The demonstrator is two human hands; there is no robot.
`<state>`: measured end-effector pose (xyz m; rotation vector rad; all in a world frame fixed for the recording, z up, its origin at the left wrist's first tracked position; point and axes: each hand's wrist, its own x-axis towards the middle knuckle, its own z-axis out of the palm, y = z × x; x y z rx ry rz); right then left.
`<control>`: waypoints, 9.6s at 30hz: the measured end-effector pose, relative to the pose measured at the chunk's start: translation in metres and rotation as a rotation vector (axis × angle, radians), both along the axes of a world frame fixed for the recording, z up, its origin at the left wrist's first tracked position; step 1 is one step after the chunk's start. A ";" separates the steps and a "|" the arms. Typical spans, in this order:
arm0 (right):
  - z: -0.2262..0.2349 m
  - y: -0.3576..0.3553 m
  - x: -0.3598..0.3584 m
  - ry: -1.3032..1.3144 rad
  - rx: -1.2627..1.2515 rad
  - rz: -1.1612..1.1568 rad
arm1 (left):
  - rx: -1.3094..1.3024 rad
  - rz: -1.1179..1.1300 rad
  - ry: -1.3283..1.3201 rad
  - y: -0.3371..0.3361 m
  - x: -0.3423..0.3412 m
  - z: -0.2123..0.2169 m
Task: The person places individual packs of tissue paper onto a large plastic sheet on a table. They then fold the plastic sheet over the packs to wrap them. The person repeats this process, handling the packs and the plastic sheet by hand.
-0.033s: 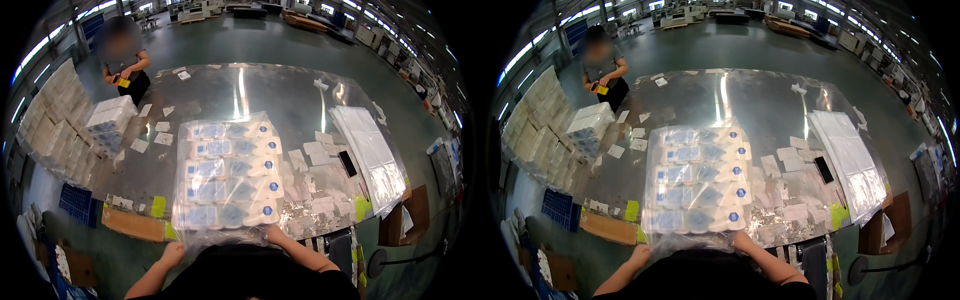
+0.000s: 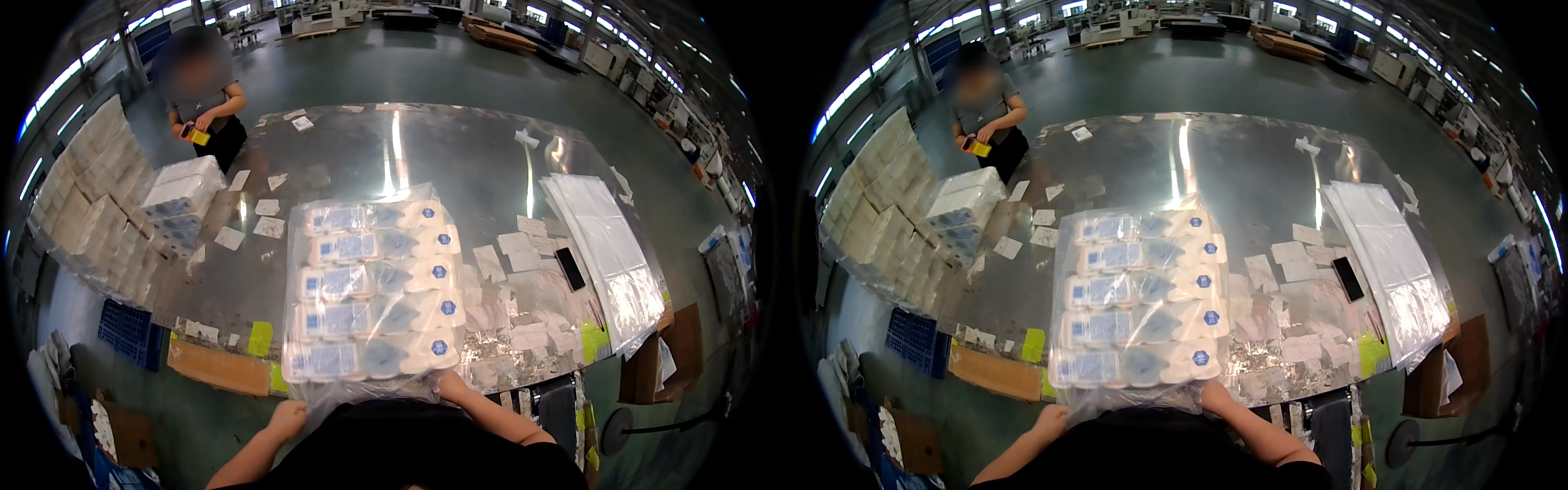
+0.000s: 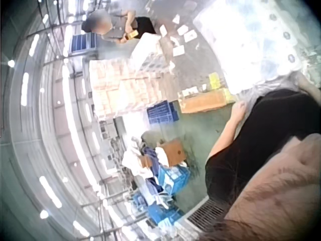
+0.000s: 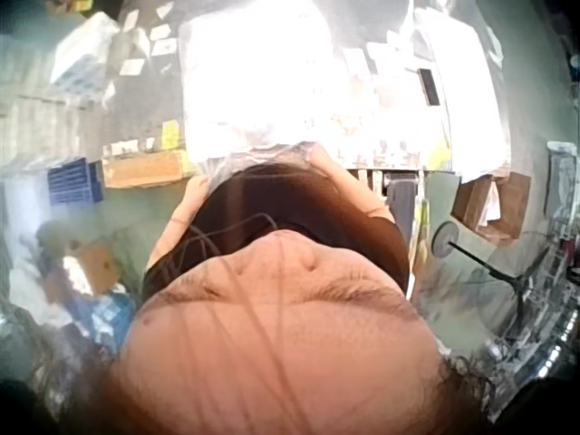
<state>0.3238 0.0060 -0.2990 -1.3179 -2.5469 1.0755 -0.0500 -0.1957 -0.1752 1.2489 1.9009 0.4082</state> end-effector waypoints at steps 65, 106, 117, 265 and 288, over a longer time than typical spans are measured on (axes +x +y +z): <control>0.087 -0.079 0.198 1.079 -0.260 -1.558 | 0.309 -0.495 0.108 0.080 0.058 0.036; 0.039 -0.097 0.045 1.523 -0.616 -1.243 | 0.514 -0.584 0.785 0.103 0.028 0.003; 0.120 -0.115 0.115 1.532 -0.966 -1.053 | 0.414 -0.650 0.638 0.139 -0.013 0.032; 0.040 -0.076 0.230 0.226 0.266 -1.783 | 0.628 -0.101 0.524 0.302 0.024 0.016; 0.062 -0.111 0.077 0.852 -0.447 -1.353 | 0.577 -0.110 0.553 0.301 0.024 0.019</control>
